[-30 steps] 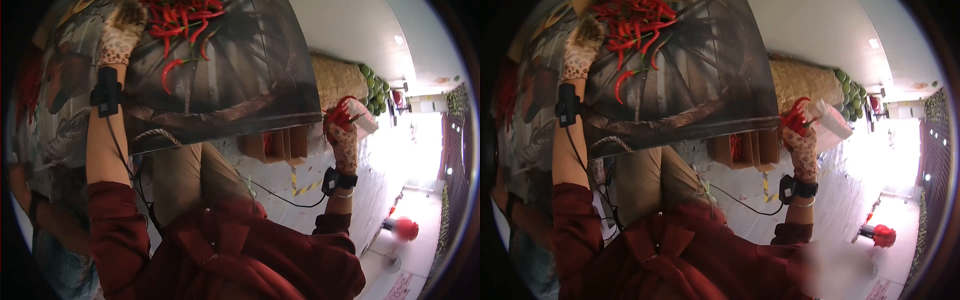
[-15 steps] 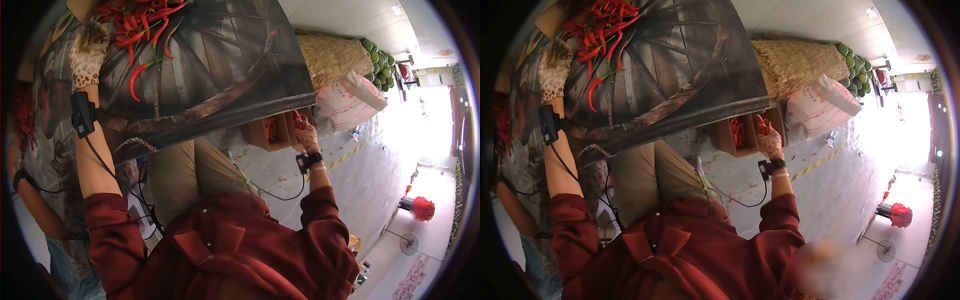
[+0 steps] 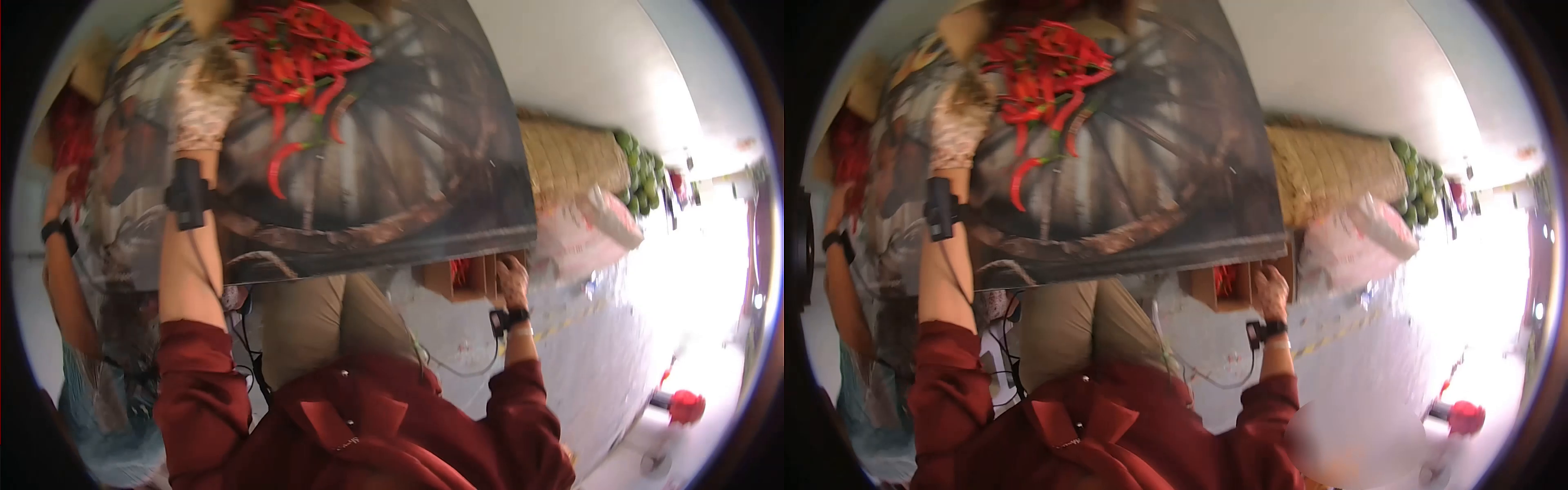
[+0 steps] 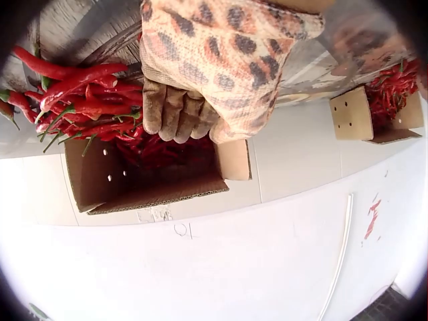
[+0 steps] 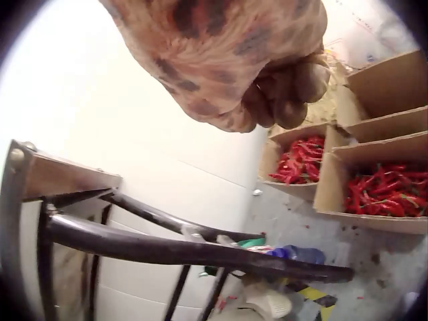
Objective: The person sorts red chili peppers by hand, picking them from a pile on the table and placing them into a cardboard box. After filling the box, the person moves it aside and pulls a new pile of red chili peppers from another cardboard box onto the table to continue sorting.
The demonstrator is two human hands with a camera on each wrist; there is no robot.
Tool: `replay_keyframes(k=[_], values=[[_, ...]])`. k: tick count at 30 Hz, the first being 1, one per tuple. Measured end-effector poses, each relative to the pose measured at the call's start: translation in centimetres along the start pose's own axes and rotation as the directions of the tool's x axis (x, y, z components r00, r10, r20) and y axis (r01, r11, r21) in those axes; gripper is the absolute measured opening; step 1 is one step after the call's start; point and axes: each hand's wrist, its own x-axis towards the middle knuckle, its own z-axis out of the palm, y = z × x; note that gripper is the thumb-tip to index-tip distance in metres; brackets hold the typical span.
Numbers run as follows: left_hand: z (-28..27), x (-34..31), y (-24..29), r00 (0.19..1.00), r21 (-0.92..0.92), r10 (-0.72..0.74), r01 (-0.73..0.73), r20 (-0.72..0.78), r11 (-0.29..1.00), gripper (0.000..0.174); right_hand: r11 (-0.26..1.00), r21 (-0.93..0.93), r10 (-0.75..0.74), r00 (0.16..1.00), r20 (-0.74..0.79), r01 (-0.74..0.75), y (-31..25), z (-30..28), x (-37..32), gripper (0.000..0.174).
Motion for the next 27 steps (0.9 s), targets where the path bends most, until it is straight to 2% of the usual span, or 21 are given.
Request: replay_keyframes(k=[1, 2, 3, 5, 6, 8, 9, 10, 11, 12, 14, 15, 16, 18, 19, 20, 22, 24, 25, 26, 27], values=[[1.0, -0.5, -0.4, 1.000, -0.013, -0.006, 0.006, -0.008, 1.000, 0.023, 0.971, 0.205, 0.118, 0.992, 0.049, -0.126, -5.2, -3.0, -0.6, 0.028], [0.7, -0.4, -0.5, 1.000, -0.032, 0.002, -0.001, 0.019, 0.999, 0.024, 0.966, 0.214, 0.141, 0.990, 0.029, -0.144, -3.8, -2.8, 0.2, 0.026], [1.5, -0.6, -1.0, 1.000, -0.026, 0.026, -0.026, -0.013, 0.999, 0.025, 0.984, 0.179, 0.023, 0.992, -0.127, 0.000, -5.9, -4.3, -0.1, 0.024], [3.4, -1.0, -1.4, 0.986, 0.067, 0.114, -0.106, -0.125, 0.992, 0.025, 0.931, 0.346, 0.165, 0.981, -0.106, -0.119, -6.1, -6.1, 0.5, 0.023], [3.5, -0.9, -1.5, 0.980, 0.082, 0.126, -0.114, -0.153, 0.990, 0.026, 0.935, 0.344, 0.135, 0.984, -0.116, -0.087, -7.6, -7.5, 0.5, 0.023], [3.7, -0.8, -1.8, 0.977, 0.077, 0.151, -0.141, -0.149, 0.987, 0.026, 0.986, 0.121, -0.086, 0.968, -0.235, 0.116, -10.6, -10.2, 0.1, 0.015], [3.7, -1.1, -1.9, 0.975, 0.081, 0.149, -0.137, -0.164, 0.987, 0.027, 0.983, 0.119, -0.105, 0.965, -0.239, 0.137, -11.7, -10.9, 0.1, 0.015], [3.7, -1.3, -1.7, 0.973, 0.080, 0.170, -0.159, -0.154, 0.984, 0.027, 0.940, -0.084, -0.339, 0.868, -0.364, 0.332, -12.8, -11.3, 0.3, 0.021], [3.8, -1.5, -1.6, 0.981, 0.061, 0.139, -0.132, -0.136, 0.989, 0.028, 0.829, -0.303, -0.559, 0.707, -0.433, 0.471, -14.0, -11.9, 0.5, 0.030], [3.9, -1.6, -1.6, 0.988, 0.044, 0.107, -0.102, -0.115, 0.994, 0.029, 0.820, -0.305, -0.573, 0.691, -0.441, 0.485, -16.0, -12.5, 0.5, 0.030], [4.2, -1.7, -1.7, 0.982, 0.045, 0.140, -0.135, -0.129, 0.990, 0.029, 0.722, -0.246, -0.685, 0.620, -0.383, 0.646, -20.5, -13.4, 0.1, 0.029], [4.1, -1.6, -1.7, 0.981, 0.045, 0.132, -0.127, -0.144, 0.991, 0.029, 0.453, -0.523, -0.891, 0.341, -0.300, 0.722, -22.6, -13.9, 0.2, 0.014], [4.1, -1.6, -1.8, 0.979, 0.043, 0.123, -0.118, -0.160, 0.992, 0.029, 0.440, -0.529, -0.897, 0.321, -0.305, 0.726, -24.0, -13.4, 0.6, 0.014], [3.8, -1.3, -1.8, 0.974, 0.047, 0.158, -0.152, -0.162, 0.987, 0.028, 0.492, -0.223, -0.870, 0.465, -0.166, 0.841, -27.0, -11.9, 0.8, 0.011], [3.6, -1.4, -1.9, 0.977, 0.028, 0.142, -0.139, -0.161, 0.990, 0.028, 0.602, 0.080, -0.788, 0.607, -0.105, 0.795, -31.0, -12.2, -0.3, 0.013], [3.6, -1.4, -1.9, 0.979, 0.013, 0.127, -0.127, -0.159, 0.992, 0.028, 0.664, 0.368, -0.702, 0.712, 0.004, 0.651, -35.4, -12.5, -0.9, 0.023], [3.8, -1.5, -2.0, 0.975, 0.026, 0.147, -0.145, -0.167, 0.989, 0.027, 0.241, 0.072, -0.942, 0.251, -0.225, 0.968, -38.6, -10.2, 1.4, 0.004], [4.0, -1.7, -2.0, 0.977, 0.001, 0.130, -0.132, -0.167, 0.991, 0.026, 0.196, 0.025, -0.867, 0.186, -0.463, 0.980, -41.6, -7.3, 2.9, 0.003], [4.1, -1.6, -2.0, 0.977, 0.000, 0.127, -0.129, -0.173, 0.992, 0.024, 0.194, 0.033, -0.864, 0.186, -0.469, 0.981, -43.0, -7.2, 3.6, 0.003], [3.9, -1.7, -1.9, 0.975, 0.010, 0.133, -0.134, -0.178, 0.991, 0.024, 0.309, 0.441, -0.821, 0.471, -0.324, 0.843, -44.7, -7.5, 4.1, 0.018], [3.8, -1.6, -1.9, 0.977, 0.007, 0.128, -0.129, -0.171, 0.992, 0.024, 0.393, 0.748, -0.752, 0.655, -0.074, 0.535, -46.2, -7.6, 4.8, 0.039]])
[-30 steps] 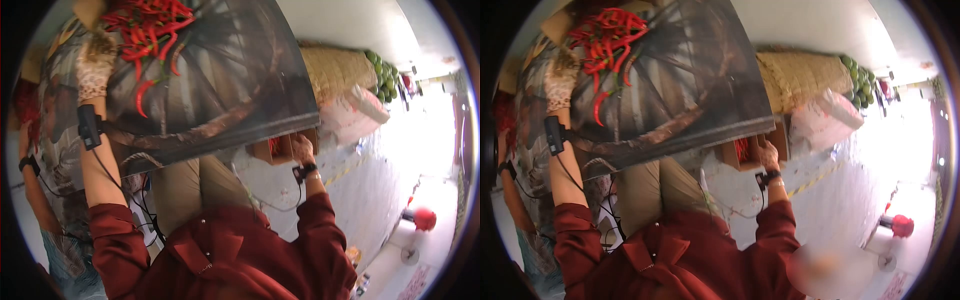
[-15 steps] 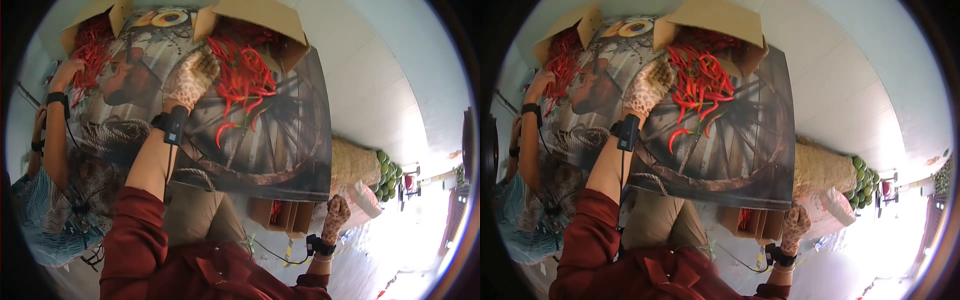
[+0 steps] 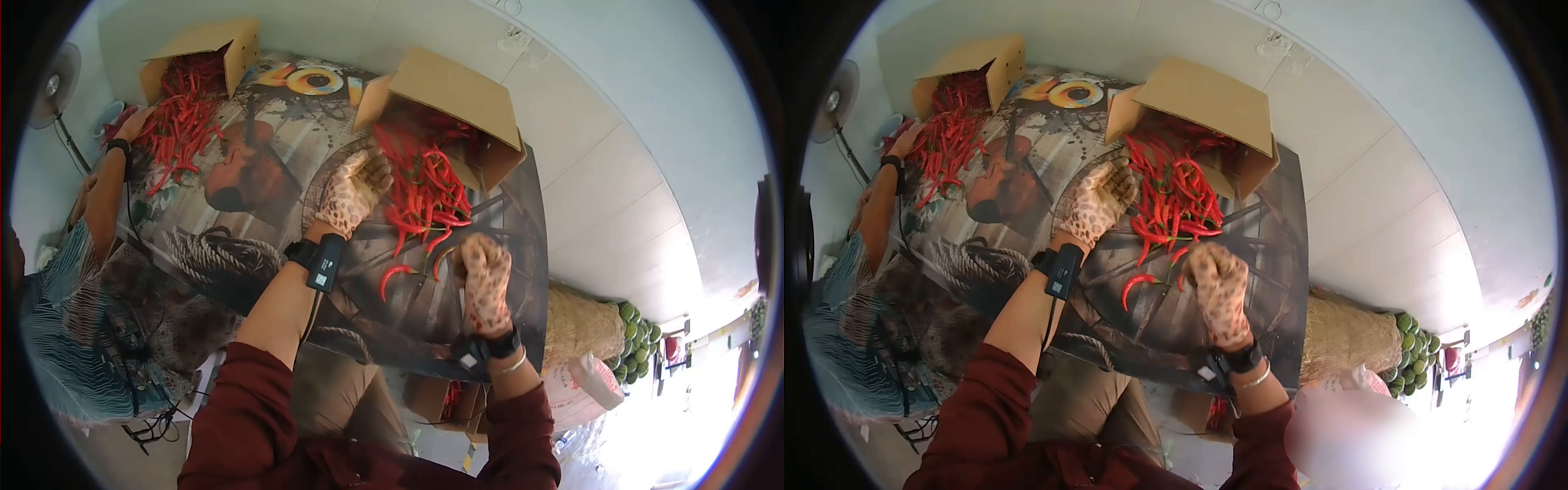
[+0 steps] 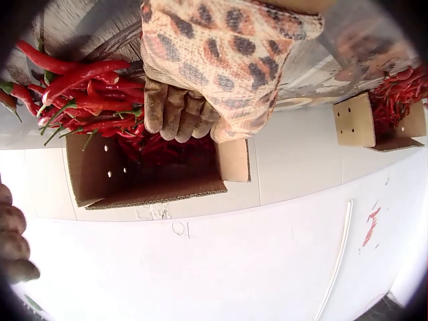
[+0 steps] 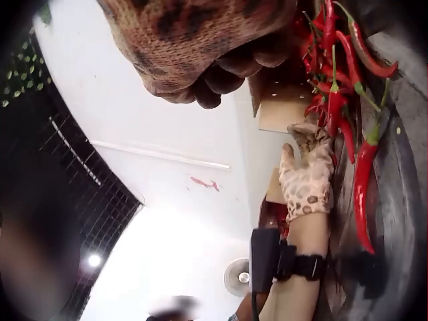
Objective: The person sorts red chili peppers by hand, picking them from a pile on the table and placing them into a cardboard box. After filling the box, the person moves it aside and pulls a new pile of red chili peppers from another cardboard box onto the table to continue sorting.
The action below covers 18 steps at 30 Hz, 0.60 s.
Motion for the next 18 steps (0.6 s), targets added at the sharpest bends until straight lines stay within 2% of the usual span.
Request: replay_keyframes(k=[4, 5, 6, 10, 15, 18], values=[[0.5, -0.2, -0.1, 0.999, 0.007, -0.006, 0.006, -0.034, 1.000, 0.026, 0.999, 0.004, -0.037, 0.997, -0.074, 0.037, 4.0, 0.1, 3.7, 0.037], [0.6, -0.3, 0.0, 0.999, 0.017, 0.005, -0.005, -0.043, 1.000, 0.026, 0.978, 0.156, 0.168, 0.970, -0.177, -0.141, 3.9, 0.0, 3.9, 0.035], [0.5, -0.2, 0.0, 0.999, 0.026, -0.004, 0.006, -0.053, 1.000, 0.026, 0.902, 0.320, 0.375, 0.893, -0.247, -0.290, 4.1, -0.2, 4.1, 0.033], [0.5, 0.1, -0.2, 0.999, 0.067, -0.010, 0.013, -0.052, 0.998, 0.027, 0.906, 0.350, 0.359, 0.868, -0.343, -0.237, 8.3, -2.9, 3.8, 0.033], [1.0, 0.1, -0.2, 0.994, 0.116, 0.006, 0.006, -0.106, 0.993, 0.028, 0.814, 0.530, 0.488, 0.773, -0.405, -0.236, 9.3, -3.6, 4.5, 0.028], [1.2, 0.3, -0.2, 0.990, 0.163, 0.024, -0.001, -0.140, 0.987, 0.029, 0.806, 0.551, 0.473, 0.797, -0.377, -0.218, 9.7, -3.6, 4.8, 0.027]])
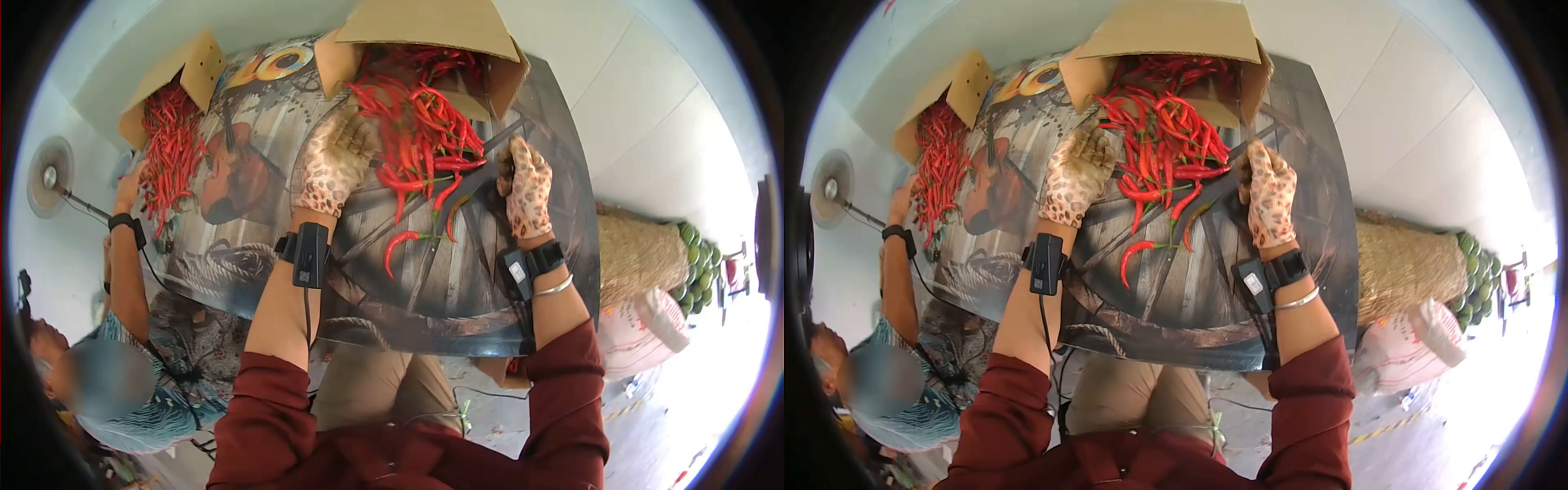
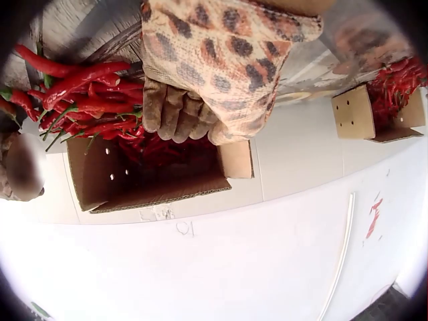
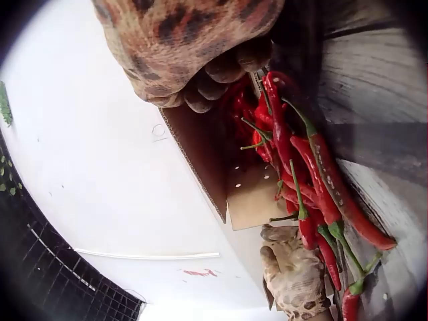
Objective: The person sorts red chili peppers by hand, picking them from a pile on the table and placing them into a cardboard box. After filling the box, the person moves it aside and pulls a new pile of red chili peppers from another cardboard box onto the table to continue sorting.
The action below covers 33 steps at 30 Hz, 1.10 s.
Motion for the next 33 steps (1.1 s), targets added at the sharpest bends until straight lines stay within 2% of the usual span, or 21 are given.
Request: replay_keyframes(k=[1, 2, 3, 5, 7, 9, 11, 13, 15, 16, 17, 18, 19, 20, 21, 23, 25, 26, 27, 29, 33], values=[[0.1, 0.0, -0.1, 0.999, 0.019, 0.023, -0.022, -0.028, 1.000, 0.030, 1.000, 0.020, 0.007, 1.000, -0.017, -0.007, 0.0, 0.0, 0.0, 0.027], [-0.2, 0.2, -0.1, 1.000, 0.043, 0.009, -0.008, -0.024, 0.999, 0.030, 1.000, 0.000, -0.010, 0.999, 0.031, 0.010, -0.2, -0.1, 0.0, 0.027], [-0.5, 0.2, 0.0, 1.000, 0.004, 0.000, 0.000, 0.023, 1.000, 0.030, 0.999, -0.020, -0.027, 0.997, 0.075, 0.029, -0.3, -0.2, 0.0, 0.027], [-0.9, 0.1, 0.0, 0.997, -0.013, -0.027, 0.028, 0.077, 1.000, 0.031, 1.000, -0.002, -0.025, 0.998, 0.052, 0.025, 0.3, -0.3, 0.5, 0.026], [-0.7, -0.2, -0.2, 1.000, -0.012, 0.005, -0.005, 0.006, 1.000, 0.031, 0.999, -0.004, -0.032, 0.996, 0.089, 0.032, 0.4, -0.5, 0.7, 0.025], [-0.9, -0.5, -0.4, 0.997, 0.002, -0.005, 0.005, 0.071, 1.000, 0.031, 1.000, 0.019, -0.023, 0.996, 0.092, 0.021, 0.5, -0.8, 0.9, 0.024], [-0.6, -1.1, -0.6, 0.999, 0.017, 0.047, -0.047, 0.014, 0.999, 0.032, 0.998, -0.040, -0.048, 0.992, 0.120, 0.053, 0.7, -0.9, 1.0, 0.025], [-0.2, -2.3, -0.9, 0.999, 0.083, 0.015, -0.019, 0.048, 0.996, 0.032, 0.995, -0.061, -0.078, 0.994, 0.080, 0.083, 0.7, -0.8, 1.0, 0.028], [0.7, -3.9, -1.5, 0.995, 0.329, -0.019, -0.013, 0.094, 0.944, 0.032, 0.980, -0.158, -0.106, 0.989, 0.102, 0.121, 0.9, -0.9, 1.2, 0.030], [1.1, -4.8, -1.6, 0.999, 0.442, -0.022, 0.003, 0.038, 0.897, 0.032, 0.980, -0.129, -0.138, 0.987, 0.086, 0.149, 1.1, -0.9, 1.3, 0.030], [2.0, -5.7, -2.0, 0.999, 0.448, -0.024, 0.002, 0.044, 0.894, 0.032, 0.981, -0.122, -0.143, 0.986, 0.080, 0.152, 0.8, -0.8, 1.2, 0.030], [2.7, -6.4, -2.4, 0.997, 0.738, 0.039, -0.072, 0.062, 0.671, 0.031, 0.973, -0.159, -0.158, 0.984, 0.078, 0.168, 0.5, -0.8, 1.0, 0.030], [3.3, -7.1, -2.8, 0.991, 0.926, 0.092, -0.125, 0.098, 0.355, 0.030, 0.964, -0.198, -0.167, 0.983, 0.077, 0.179, 0.4, -1.0, 0.8, 0.030], [4.2, -7.7, -3.7, 0.956, 0.949, 0.131, -0.280, 0.262, 0.143, 0.025, 0.957, -0.211, -0.184, 0.978, 0.097, 0.201, 0.8, -1.2, 1.3, 0.030], [5.8, -8.9, -4.9, 0.902, 0.905, 0.114, -0.423, 0.416, 0.049, 0.022, 0.958, -0.206, -0.184, 0.978, 0.094, 0.200, 0.8, -1.2, 1.3, 0.030], [7.0, -9.5, -6.7, 0.759, 0.706, -0.011, -0.610, 0.651, -0.359, 0.026, 0.958, -0.177, -0.213, 0.973, 0.090, 0.226, 0.8, -1.1, 1.2, 0.029], [8.3, -10.2, -8.3, 0.737, 0.483, -0.099, -0.532, 0.669, -0.696, 0.032, 0.962, -0.156, -0.214, 0.973, 0.086, 0.225, 0.8, -1.0, 1.0, 0.029], [8.0, -9.8, -9.1, 0.776, 0.520, -0.102, -0.508, 0.622, -0.687, 0.035, 0.963, -0.143, -0.217, 0.973, 0.084, 0.227, 0.8, -1.0, 1.0, 0.029], [7.3, -9.1, -9.6, 0.759, 0.477, -0.124, -0.518, 0.639, -0.709, 0.031, 0.963, -0.140, -0.219, 0.972, 0.080, 0.229, 0.7, -1.1, 1.0, 0.029], [6.3, -8.7, -10.1, 0.710, 0.472, -0.146, -0.593, 0.689, -0.652, 0.025, 0.961, -0.197, -0.178, 0.978, 0.109, 0.197, 0.8, -1.1, 1.3, 0.029], [5.3, -9.3, -10.3, 0.684, 0.435, -0.144, -0.597, 0.716, -0.674, 0.022, 0.922, -0.247, -0.276, 0.953, 0.122, 0.299, 1.2, -1.4, 1.6, 0.031]])
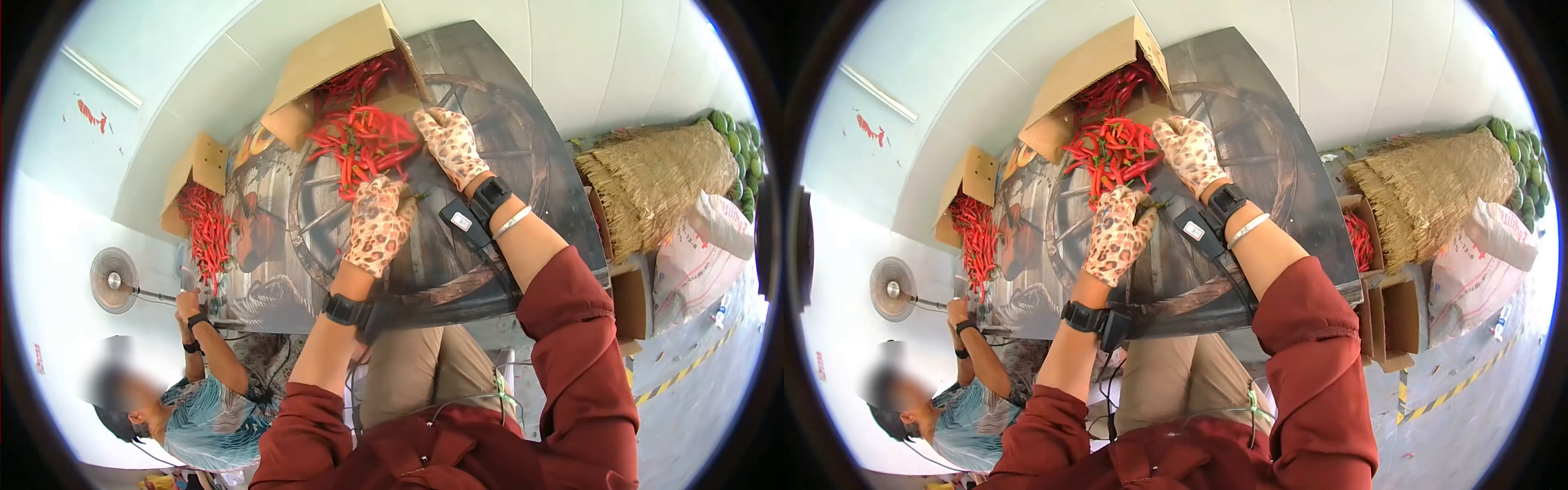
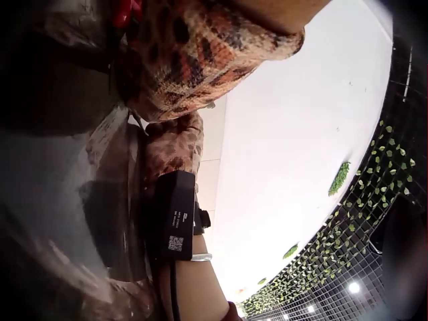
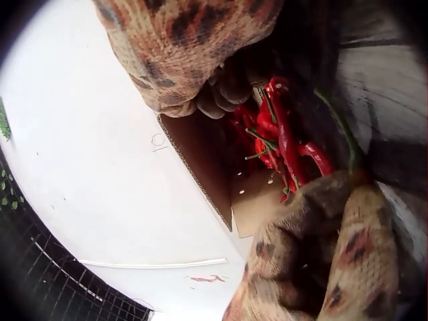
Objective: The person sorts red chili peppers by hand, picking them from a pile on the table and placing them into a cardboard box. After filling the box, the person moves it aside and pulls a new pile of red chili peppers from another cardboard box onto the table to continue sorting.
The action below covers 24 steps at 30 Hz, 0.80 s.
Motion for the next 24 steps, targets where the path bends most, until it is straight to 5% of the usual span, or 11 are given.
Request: replay_keyframes(k=[6, 9, 12, 18, 20, 24], values=[[-3.9, -2.0, 0.4, 0.987, 0.075, -0.011, 0.023, -0.163, 0.997, 0.016, 0.998, -0.058, 0.002, 0.999, 0.036, 0.000, -0.2, -0.3, 0.0, 0.033], [-6.2, -3.9, -0.1, 0.949, -0.023, -0.302, 0.302, -0.093, 0.953, 0.013, 0.998, -0.053, 0.019, 0.999, 0.026, -0.017, 0.5, 0.3, 0.4, 0.033], [-6.8, -5.9, 0.0, 0.931, 0.007, -0.362, 0.362, -0.040, 0.932, 0.012, 0.997, 0.009, 0.075, 0.995, 0.067, -0.076, 0.6, 0.2, 0.3, 0.034], [-4.6, -7.7, -0.9, 0.972, -0.054, -0.229, 0.226, -0.048, 0.973, 0.019, 1.000, -0.001, 0.025, 0.997, 0.071, -0.025, 1.2, 0.2, 0.5, 0.032], [-4.3, -7.7, -0.9, 0.990, 0.055, -0.135, 0.137, -0.037, 0.989, 0.020, 1.000, 0.013, 0.013, 0.997, 0.073, -0.014, 1.4, 0.4, 0.6, 0.031], [-5.3, -7.0, -1.1, 0.973, 0.003, -0.209, 0.209, 0.095, 0.978, 0.020, 0.999, -0.026, 0.039, 0.994, 0.100, -0.036, 0.7, 0.0, 0.2, 0.029]])
